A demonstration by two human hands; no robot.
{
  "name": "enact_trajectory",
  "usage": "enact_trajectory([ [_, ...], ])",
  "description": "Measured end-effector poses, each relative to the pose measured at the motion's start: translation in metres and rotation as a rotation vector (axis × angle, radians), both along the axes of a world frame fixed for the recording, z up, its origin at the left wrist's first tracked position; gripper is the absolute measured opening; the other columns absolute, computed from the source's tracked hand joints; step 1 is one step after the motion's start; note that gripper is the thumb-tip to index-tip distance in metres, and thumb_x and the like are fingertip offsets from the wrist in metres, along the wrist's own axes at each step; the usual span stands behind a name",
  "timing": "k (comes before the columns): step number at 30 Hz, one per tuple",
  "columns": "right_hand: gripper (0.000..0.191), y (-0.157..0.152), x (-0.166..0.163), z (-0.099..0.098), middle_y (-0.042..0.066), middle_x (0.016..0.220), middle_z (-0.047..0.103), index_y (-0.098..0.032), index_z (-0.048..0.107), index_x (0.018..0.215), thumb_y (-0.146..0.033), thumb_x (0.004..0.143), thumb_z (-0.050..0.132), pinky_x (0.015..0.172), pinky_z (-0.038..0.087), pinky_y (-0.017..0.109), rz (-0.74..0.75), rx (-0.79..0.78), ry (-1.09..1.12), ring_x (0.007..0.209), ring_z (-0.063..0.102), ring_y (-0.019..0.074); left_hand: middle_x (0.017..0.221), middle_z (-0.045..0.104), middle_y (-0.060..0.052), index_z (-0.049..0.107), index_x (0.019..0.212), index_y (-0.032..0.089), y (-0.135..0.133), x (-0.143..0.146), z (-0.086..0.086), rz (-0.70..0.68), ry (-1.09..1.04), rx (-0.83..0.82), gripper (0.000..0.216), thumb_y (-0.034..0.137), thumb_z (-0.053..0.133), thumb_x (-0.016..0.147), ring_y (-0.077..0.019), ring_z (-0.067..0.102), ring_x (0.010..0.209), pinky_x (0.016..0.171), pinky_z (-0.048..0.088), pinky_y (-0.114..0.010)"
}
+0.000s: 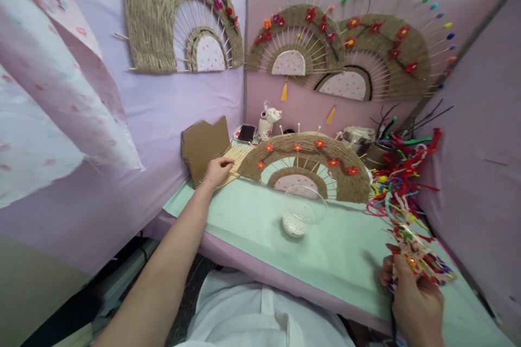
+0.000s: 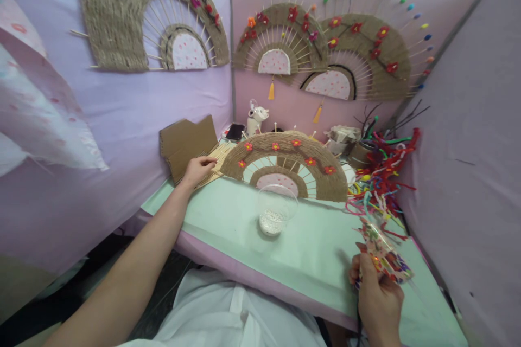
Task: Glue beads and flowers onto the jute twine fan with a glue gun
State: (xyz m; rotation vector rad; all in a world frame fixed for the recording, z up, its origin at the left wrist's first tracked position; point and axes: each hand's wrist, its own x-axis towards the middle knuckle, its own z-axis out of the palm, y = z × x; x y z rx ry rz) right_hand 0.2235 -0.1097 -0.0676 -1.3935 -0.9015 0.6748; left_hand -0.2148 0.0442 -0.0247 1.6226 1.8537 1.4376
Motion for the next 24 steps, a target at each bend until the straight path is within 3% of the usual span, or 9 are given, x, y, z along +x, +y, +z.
enact_trajectory([
  [24,0.038,0.001,0.002,-0.003,-0.004,0.063,0.053,-0.016,0.059,0.090,-0.052,0.078,0.063,0.045,0.037,0.024,-0.003,-0.011,0.007,0.052,0.045,0.0108,0.086,0.071,-0.007,0.072,0.081,0.017,0.011,-0.005,-0.018,-0.003,0.123,0.124,0.019,0.031,0.064,0.072,-0.0175,0.064,0.077,0.074,0.049,-0.029],
])
